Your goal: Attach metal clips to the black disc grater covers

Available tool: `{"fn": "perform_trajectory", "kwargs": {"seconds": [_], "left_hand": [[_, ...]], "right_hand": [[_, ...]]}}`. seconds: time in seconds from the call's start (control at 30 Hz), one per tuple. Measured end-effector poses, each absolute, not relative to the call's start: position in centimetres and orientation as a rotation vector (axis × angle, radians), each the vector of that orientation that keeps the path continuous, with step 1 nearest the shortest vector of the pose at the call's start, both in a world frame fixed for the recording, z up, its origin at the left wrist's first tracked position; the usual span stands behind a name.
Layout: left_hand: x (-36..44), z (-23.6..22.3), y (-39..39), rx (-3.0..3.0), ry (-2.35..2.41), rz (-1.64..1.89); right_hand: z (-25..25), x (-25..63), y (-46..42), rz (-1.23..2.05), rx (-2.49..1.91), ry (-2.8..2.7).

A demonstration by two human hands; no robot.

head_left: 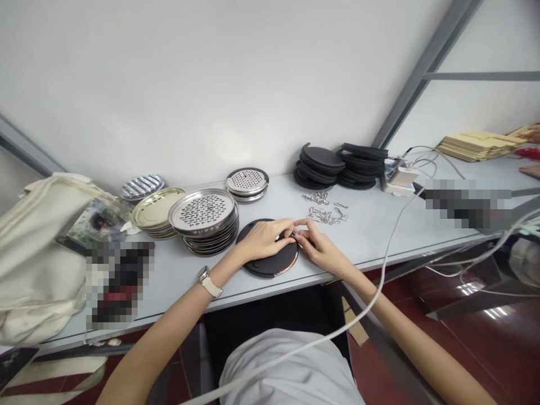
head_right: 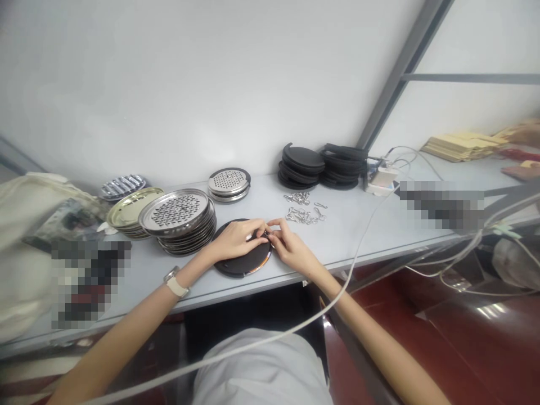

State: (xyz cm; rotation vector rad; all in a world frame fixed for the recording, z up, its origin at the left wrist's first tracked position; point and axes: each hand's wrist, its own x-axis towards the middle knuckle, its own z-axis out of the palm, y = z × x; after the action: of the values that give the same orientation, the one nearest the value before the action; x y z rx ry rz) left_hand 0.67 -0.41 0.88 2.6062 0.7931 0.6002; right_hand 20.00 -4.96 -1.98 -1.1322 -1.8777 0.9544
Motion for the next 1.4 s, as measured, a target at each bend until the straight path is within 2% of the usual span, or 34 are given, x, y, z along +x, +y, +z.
{"fn": "perform_trajectory", "kwargs": {"seconds": [1.4], "left_hand": [[0.99,0.64,-0.2,2.719,0.516,0.641]], "right_hand": [[-1.88,20.02,-5.24,0.981,-1.153,-1.862]]}}
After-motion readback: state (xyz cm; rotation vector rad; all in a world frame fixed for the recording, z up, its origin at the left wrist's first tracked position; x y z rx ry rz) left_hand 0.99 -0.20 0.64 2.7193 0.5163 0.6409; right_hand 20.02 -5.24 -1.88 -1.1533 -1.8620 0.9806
